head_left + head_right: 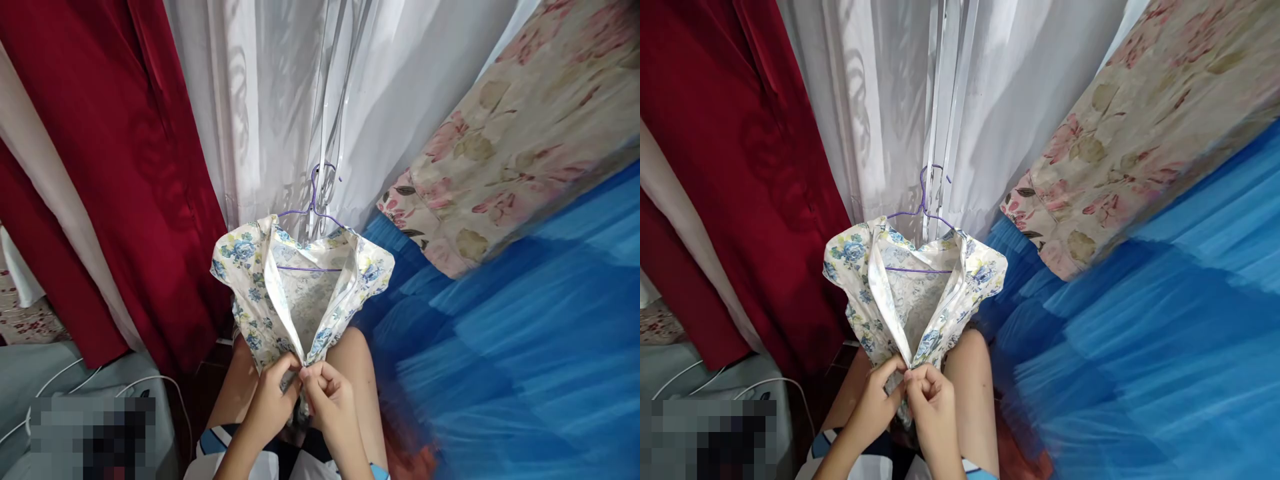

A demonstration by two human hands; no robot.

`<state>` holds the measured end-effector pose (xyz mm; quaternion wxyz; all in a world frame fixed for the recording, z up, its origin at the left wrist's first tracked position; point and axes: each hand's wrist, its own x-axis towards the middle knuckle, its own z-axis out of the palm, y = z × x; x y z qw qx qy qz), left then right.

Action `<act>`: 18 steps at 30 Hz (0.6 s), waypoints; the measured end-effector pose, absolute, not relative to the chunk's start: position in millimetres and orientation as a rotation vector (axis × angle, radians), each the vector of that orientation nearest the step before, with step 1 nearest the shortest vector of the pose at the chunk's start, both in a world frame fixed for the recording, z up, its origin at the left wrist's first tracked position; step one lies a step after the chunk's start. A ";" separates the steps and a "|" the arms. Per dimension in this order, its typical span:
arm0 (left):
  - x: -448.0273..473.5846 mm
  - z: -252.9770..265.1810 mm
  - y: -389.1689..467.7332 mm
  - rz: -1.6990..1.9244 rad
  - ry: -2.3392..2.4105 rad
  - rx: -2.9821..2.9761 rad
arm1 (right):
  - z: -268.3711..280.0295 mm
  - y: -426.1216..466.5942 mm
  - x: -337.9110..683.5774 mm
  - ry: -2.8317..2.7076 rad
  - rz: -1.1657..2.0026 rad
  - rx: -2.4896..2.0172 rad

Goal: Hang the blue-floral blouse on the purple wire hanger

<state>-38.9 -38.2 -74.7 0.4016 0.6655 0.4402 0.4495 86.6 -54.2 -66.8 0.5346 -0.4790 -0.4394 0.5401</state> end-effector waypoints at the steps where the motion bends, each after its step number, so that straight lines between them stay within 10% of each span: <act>1: -39.7 -74.8 -38.0 1.135 1.134 1.725 | -65.6 -52.7 89.5 -1.052 1.296 -1.146; 18: -59.0 -70.1 -17.4 0.897 1.209 1.883 | 57.3 49.4 91.0 -1.062 1.105 -1.078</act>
